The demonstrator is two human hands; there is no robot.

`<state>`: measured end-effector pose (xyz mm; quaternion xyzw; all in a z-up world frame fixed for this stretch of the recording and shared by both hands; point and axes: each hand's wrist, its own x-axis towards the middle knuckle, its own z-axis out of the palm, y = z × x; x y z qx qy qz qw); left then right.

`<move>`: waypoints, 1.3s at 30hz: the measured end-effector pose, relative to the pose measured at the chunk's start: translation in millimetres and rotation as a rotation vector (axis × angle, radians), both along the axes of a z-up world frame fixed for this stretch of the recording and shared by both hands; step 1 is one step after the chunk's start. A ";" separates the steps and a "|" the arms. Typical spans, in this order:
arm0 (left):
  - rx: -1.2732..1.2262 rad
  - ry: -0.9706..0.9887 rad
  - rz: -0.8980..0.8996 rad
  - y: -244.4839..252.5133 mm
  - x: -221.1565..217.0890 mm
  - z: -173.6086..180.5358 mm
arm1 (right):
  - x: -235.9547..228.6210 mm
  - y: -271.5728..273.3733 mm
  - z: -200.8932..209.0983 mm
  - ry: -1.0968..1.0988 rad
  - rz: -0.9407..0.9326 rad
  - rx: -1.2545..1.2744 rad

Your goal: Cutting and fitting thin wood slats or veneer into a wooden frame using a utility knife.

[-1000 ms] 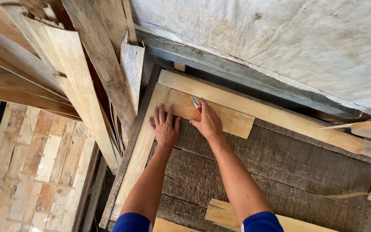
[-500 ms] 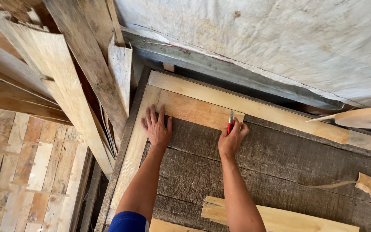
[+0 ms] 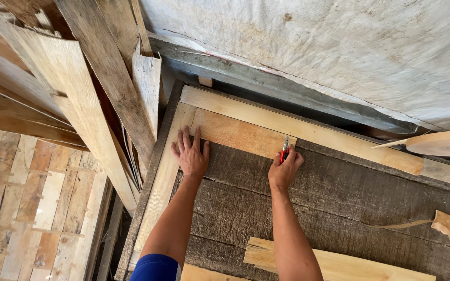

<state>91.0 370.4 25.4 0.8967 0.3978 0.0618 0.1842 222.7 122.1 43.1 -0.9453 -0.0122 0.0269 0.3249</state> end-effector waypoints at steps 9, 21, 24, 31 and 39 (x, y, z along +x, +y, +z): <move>0.007 0.021 -0.003 0.0 0.7 -1.1 | -2.9 -4.0 -3.1 -0.035 0.016 0.001; 0.005 0.000 -0.011 -0.3 -0.7 -1.1 | -2.6 -8.3 -7.2 -0.083 0.038 0.014; -0.002 0.023 -0.014 0.2 -0.3 6.7 | -3.3 -7.9 -4.3 -0.075 0.035 0.002; -0.021 0.047 -0.015 2.9 1.9 6.2 | -4.0 -6.4 5.2 -0.039 0.029 -0.010; -0.083 0.072 -0.001 2.8 4.8 17.4 | -3.0 -19.9 -8.0 -0.078 0.079 0.104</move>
